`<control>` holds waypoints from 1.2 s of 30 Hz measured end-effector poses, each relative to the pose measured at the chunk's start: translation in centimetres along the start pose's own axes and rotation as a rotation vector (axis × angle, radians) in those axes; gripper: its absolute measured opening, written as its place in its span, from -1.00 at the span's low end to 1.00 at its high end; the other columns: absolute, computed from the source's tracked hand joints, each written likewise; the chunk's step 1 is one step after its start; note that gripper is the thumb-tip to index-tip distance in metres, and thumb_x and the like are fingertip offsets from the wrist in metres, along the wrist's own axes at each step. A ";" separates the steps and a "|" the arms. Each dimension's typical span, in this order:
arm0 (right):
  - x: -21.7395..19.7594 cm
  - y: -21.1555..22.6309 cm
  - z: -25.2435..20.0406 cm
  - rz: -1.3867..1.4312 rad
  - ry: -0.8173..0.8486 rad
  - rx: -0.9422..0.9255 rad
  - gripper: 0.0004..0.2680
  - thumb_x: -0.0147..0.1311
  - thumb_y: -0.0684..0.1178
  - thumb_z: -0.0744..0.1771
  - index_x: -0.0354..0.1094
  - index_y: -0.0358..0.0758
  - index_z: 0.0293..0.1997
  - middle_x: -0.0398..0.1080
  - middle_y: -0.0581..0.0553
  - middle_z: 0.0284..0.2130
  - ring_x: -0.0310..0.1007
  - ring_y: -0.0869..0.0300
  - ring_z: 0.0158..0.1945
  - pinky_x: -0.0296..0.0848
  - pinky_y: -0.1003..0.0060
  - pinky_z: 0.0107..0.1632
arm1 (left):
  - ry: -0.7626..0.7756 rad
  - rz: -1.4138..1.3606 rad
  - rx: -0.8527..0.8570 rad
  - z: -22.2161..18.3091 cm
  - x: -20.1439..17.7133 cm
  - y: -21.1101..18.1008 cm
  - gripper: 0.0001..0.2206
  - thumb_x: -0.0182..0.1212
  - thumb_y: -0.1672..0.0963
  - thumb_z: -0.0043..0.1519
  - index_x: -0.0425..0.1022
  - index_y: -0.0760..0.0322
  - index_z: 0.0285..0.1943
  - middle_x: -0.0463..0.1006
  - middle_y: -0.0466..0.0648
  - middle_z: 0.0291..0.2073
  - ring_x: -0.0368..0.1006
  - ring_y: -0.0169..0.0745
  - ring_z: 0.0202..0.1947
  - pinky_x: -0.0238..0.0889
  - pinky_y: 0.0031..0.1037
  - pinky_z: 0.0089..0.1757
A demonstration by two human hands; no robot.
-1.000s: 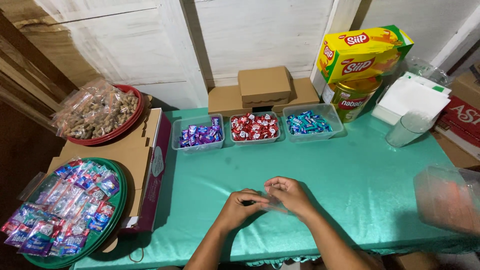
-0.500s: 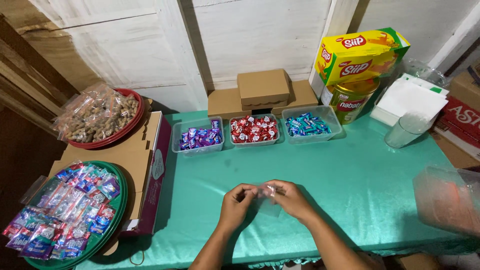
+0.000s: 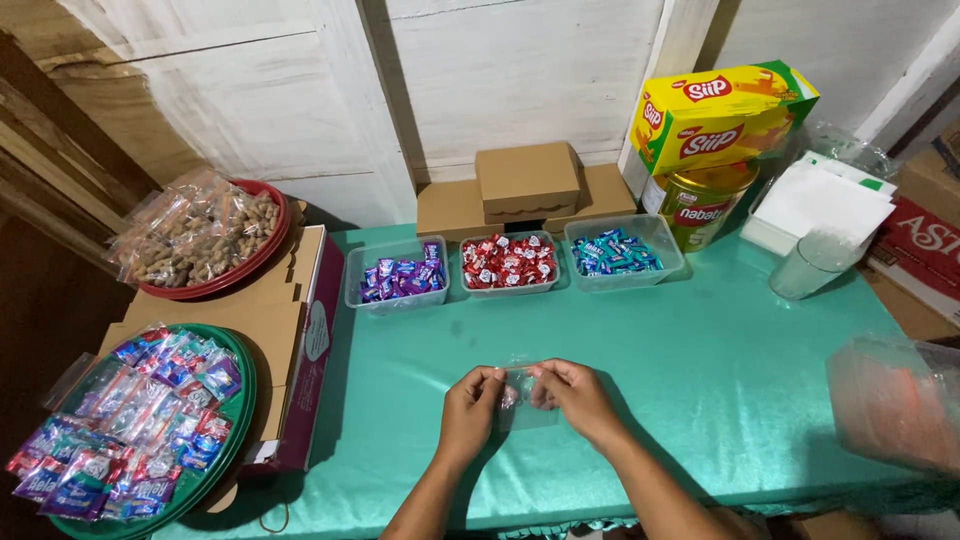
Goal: Packing individual candies into small plastic bags from sorted containers
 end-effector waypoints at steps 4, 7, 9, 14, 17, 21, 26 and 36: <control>0.1 0.3 -0.1 -0.088 -0.046 0.038 -0.83 0.02 -0.12 0.39 0.54 -0.39 -0.07 0.50 -0.17 -0.48 0.55 0.15 -0.39 0.53 0.31 -0.26 | 0.014 -0.005 -0.025 0.2 -0.1 0.1 -0.75 0.14 0.09 0.35 0.65 0.36 -0.19 0.60 -0.11 -0.49 0.38 -0.41 -0.50 0.26 -0.60 -0.36; -0.2 -0.5 0.4 0.061 -0.026 0.005 -0.83 0.01 -0.15 0.39 0.50 -0.46 -0.10 0.47 -0.21 -0.45 0.50 0.11 -0.40 0.48 0.28 -0.29 | 0.035 -0.181 -0.025 0.8 -0.2 1.1 -0.79 0.12 0.15 0.36 0.60 0.44 -0.19 0.62 -0.03 -0.45 0.43 -0.34 -0.44 0.33 -0.56 -0.28; -0.2 -0.4 0.3 0.053 -0.037 0.052 -0.80 -0.01 -0.14 0.40 0.50 -0.46 0.00 0.48 -0.22 -0.39 0.50 0.12 -0.36 0.48 0.30 -0.27 | 0.037 -0.142 -0.034 0.7 -0.3 0.9 -0.78 0.11 0.13 0.36 0.61 0.42 -0.17 0.62 -0.05 -0.43 0.43 -0.35 -0.41 0.34 -0.55 -0.25; 0.3 -0.2 0.1 -0.103 -0.090 0.008 -0.83 0.05 -0.11 0.38 0.54 -0.38 -0.07 0.52 -0.17 -0.44 0.51 0.17 -0.41 0.47 0.34 -0.33 | 0.042 -0.177 -0.056 0.8 -0.3 1.4 -0.79 0.14 0.13 0.36 0.61 0.42 -0.13 0.64 -0.02 -0.38 0.47 -0.33 -0.37 0.37 -0.53 -0.22; 0.7 0.6 -0.5 -0.172 -0.120 0.000 -0.83 0.06 -0.10 0.38 0.55 -0.34 -0.08 0.53 -0.14 -0.43 0.51 0.20 -0.42 0.49 0.36 -0.33 | 0.038 -0.175 -0.061 0.8 -0.3 1.4 -0.80 0.13 0.14 0.35 0.61 0.42 -0.13 0.65 -0.01 -0.37 0.48 -0.32 -0.36 0.37 -0.53 -0.21; 0.7 -0.4 -0.2 -0.117 -0.216 -0.128 -0.89 0.14 -0.16 0.34 0.55 -0.38 -0.17 0.48 -0.10 -0.50 0.43 0.23 -0.53 0.41 0.38 -0.48 | 0.023 -0.097 -0.062 0.2 -0.3 -0.2 -0.79 0.14 0.13 0.34 0.64 0.40 -0.15 0.64 -0.04 -0.41 0.44 -0.34 -0.39 0.35 -0.54 -0.22; 1.0 -0.9 -0.5 -0.385 -0.428 -0.410 -0.86 0.30 -0.16 0.23 0.47 -0.26 -0.20 0.51 0.00 -0.51 0.44 0.29 -0.52 0.43 0.40 -0.43 | 0.068 -0.142 -0.021 0.4 -0.3 0.7 -0.81 0.13 0.16 0.34 0.63 0.40 -0.15 0.64 -0.01 -0.39 0.50 -0.31 -0.34 0.38 -0.51 -0.19; 2.9 0.6 -2.2 -0.491 -0.429 -0.729 -0.87 0.25 -0.25 0.21 0.43 -0.27 -0.24 0.47 -0.02 -0.39 0.46 0.24 -0.39 0.45 0.36 -0.28 | 0.152 -0.239 0.168 1.2 -0.3 3.3 -0.93 0.20 0.21 0.27 0.54 0.39 -0.18 0.61 0.03 0.10 0.50 -0.22 -0.06 0.38 -0.42 -0.01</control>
Point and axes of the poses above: each hand's wrist, its own z-axis towards the middle knuckle, its own x-axis out of the palm, y = z × x, the point moved 3 cm from there along z, towards the middle knuckle
